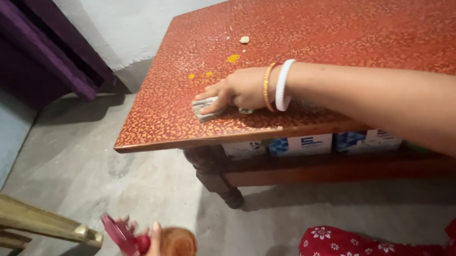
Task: The person cleans a speckled tabletop by spraying liquid from a red spray bottle and wiping with a cloth. They repeatedly target small yellow and white spots, moving the cloth across the surface to remove residue.
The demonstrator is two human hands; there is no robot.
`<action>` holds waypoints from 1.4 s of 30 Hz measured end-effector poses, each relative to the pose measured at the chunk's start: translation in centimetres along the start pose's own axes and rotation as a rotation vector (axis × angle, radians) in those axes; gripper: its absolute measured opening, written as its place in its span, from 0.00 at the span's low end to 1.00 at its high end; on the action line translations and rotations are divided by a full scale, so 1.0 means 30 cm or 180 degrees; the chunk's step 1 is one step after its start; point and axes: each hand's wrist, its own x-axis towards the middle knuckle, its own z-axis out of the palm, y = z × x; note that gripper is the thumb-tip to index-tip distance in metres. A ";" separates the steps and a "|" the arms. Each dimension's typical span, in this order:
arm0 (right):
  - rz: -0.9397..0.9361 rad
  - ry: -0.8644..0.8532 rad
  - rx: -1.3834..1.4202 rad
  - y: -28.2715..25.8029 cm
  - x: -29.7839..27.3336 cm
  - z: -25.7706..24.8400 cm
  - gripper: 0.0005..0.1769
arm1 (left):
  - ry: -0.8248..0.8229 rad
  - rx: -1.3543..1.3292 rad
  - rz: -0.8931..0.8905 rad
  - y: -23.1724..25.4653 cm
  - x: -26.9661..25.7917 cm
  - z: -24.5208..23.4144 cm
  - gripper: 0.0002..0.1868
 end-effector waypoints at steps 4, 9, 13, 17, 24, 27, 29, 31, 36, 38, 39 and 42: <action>0.0127 0.0136 -0.0202 0.042 0.097 0.000 0.41 | 0.0221 0.0644 -0.0607 -0.364 -0.112 -0.031 0.44; 0.0198 0.0343 -0.0346 0.090 0.203 0.014 0.42 | 0.0232 0.0809 -0.0760 -0.698 -0.258 -0.026 0.48; 0.0377 0.0376 -0.0399 0.102 0.242 0.016 0.42 | -0.0030 0.0736 -0.0961 -0.803 -0.351 0.009 0.50; 0.0408 0.0357 -0.0458 0.068 0.224 0.015 0.43 | 0.0172 0.0522 -0.1067 -0.821 -0.445 0.097 0.48; 0.0290 0.0035 -0.0311 -0.045 0.078 -0.003 0.40 | 0.0127 0.0701 -0.1450 -0.829 -0.501 0.174 0.41; 0.0016 -0.0014 -0.0188 -0.073 0.014 -0.005 0.40 | 0.0138 0.0800 -0.1406 -0.802 -0.495 0.150 0.38; -0.0120 0.0012 -0.0111 -0.080 -0.003 -0.003 0.40 | 0.0169 0.0898 -0.1266 -0.740 -0.476 0.128 0.36; -0.0085 0.0040 -0.0093 -0.077 -0.002 -0.002 0.39 | 0.0254 0.0983 -0.1007 -0.627 -0.444 0.106 0.35; -0.0043 0.0015 -0.0229 -0.042 0.062 -0.002 0.36 | 0.0667 0.0962 0.0367 -0.195 -0.305 0.104 0.30; 0.0069 0.0001 -0.0147 -0.023 0.087 0.018 0.36 | 0.0747 0.0923 0.0902 -0.020 -0.247 0.128 0.29; 0.0041 0.0034 -0.0053 -0.015 0.106 0.014 0.38 | 0.0791 0.0884 0.1175 0.061 -0.205 0.154 0.28; -0.0119 0.0096 -0.0037 0.012 0.156 0.015 0.42 | 0.0837 0.0796 0.1587 0.243 0.002 0.243 0.25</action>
